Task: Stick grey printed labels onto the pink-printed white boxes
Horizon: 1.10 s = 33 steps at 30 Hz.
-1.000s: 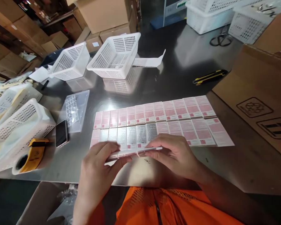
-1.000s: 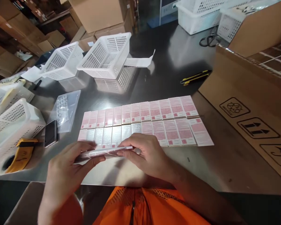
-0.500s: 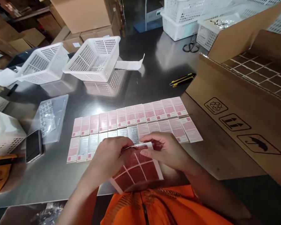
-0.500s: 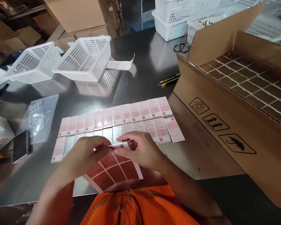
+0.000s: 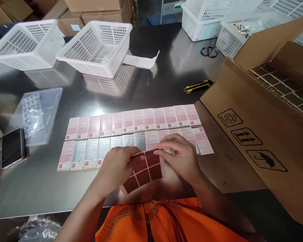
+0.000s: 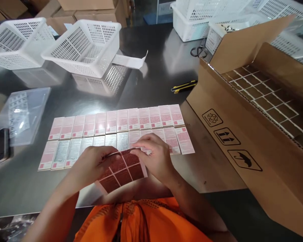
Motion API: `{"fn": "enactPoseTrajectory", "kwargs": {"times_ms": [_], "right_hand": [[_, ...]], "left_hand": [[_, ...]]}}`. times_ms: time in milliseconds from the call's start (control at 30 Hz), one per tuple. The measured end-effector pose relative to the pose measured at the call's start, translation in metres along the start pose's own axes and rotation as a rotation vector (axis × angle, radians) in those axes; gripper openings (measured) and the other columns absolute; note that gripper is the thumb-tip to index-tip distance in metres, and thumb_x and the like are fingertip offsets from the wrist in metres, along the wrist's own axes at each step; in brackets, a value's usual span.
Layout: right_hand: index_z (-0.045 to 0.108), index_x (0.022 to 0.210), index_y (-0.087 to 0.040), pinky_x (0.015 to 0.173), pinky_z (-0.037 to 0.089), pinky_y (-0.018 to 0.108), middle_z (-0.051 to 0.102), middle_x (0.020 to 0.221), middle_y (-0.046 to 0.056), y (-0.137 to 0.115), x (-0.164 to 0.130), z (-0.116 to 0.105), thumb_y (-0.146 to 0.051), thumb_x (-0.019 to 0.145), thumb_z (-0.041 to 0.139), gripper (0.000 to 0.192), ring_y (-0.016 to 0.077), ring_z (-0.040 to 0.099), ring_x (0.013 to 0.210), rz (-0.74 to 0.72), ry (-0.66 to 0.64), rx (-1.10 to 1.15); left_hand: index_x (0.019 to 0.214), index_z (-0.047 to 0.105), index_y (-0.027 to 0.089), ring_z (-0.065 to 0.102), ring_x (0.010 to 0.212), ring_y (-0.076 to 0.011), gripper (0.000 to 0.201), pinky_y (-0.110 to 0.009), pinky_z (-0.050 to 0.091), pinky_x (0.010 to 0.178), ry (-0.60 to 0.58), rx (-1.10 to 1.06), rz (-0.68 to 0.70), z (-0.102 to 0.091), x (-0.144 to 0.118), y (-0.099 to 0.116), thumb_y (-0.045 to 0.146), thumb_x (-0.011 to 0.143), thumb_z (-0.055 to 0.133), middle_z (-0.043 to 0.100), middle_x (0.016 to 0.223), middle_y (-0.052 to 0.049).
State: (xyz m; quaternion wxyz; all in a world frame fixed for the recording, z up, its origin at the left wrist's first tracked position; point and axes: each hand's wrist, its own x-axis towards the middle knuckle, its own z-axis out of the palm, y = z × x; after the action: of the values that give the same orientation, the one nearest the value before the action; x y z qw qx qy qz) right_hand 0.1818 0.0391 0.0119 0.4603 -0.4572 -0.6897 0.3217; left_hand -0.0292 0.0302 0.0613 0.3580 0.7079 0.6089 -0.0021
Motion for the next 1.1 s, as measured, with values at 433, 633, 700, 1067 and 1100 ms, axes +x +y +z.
{"fn": "enactPoseTrajectory", "kwargs": {"times_ms": [433, 633, 700, 1067, 1100], "right_hand": [[0.077, 0.091, -0.023, 0.074, 0.057, 0.031, 0.075, 0.089, 0.003, -0.004, -0.011, 0.012, -0.008, 0.078, 0.078, 0.02, 0.0171, 0.069, 0.084, -0.132, 0.165, -0.176], [0.078, 0.084, -0.028, 0.069, 0.058, 0.033, 0.075, 0.083, 0.001, -0.006, -0.013, 0.014, -0.013, 0.08, 0.077, 0.016, 0.0175, 0.069, 0.078, -0.079, 0.169, -0.163], [0.079, 0.084, -0.03, 0.07, 0.059, 0.035, 0.076, 0.085, 0.002, -0.008, -0.014, 0.014, -0.014, 0.082, 0.075, 0.016, 0.0191, 0.07, 0.079, -0.067, 0.181, -0.154], [0.076, 0.084, -0.024, 0.087, 0.059, 0.04, 0.073, 0.113, 0.01, -0.004, -0.016, 0.009, -0.007, 0.088, 0.063, 0.022, 0.023, 0.068, 0.106, -0.246, 0.002, -0.228], [0.075, 0.083, -0.022, 0.09, 0.058, 0.042, 0.072, 0.116, 0.012, -0.004, -0.016, 0.009, -0.006, 0.088, 0.062, 0.021, 0.0241, 0.067, 0.109, -0.28, -0.046, -0.23]], "left_hand": [[0.084, 0.068, 0.022, 0.052, 0.063, -0.0131, 0.025, -0.026, 0.032, 0.06, -0.014, -0.208, 0.027, 0.004, 0.0, -0.009, 0.038, 0.093, 0.05, 0.063, 0.067, 0.003], [0.083, 0.068, 0.023, 0.052, 0.063, -0.0135, 0.025, -0.027, 0.032, 0.06, 0.002, -0.196, 0.03, 0.007, -0.002, -0.009, 0.035, 0.093, 0.049, 0.066, 0.069, 0.002], [0.083, 0.068, 0.023, 0.051, 0.062, -0.0131, 0.025, -0.027, 0.032, 0.06, 0.011, -0.206, 0.034, 0.007, -0.002, -0.008, 0.036, 0.093, 0.049, 0.065, 0.068, 0.003], [0.104, 0.069, 0.024, 0.061, 0.07, -0.0148, 0.027, -0.026, 0.042, 0.063, -0.064, -0.429, 0.054, 0.004, -0.003, -0.019, 0.043, 0.092, 0.054, 0.07, 0.083, 0.0], [0.116, 0.066, 0.025, 0.063, 0.073, -0.0158, 0.034, -0.027, 0.044, 0.065, -0.103, -0.49, 0.065, 0.004, -0.003, -0.022, 0.046, 0.092, 0.055, 0.071, 0.091, -0.002]]}}
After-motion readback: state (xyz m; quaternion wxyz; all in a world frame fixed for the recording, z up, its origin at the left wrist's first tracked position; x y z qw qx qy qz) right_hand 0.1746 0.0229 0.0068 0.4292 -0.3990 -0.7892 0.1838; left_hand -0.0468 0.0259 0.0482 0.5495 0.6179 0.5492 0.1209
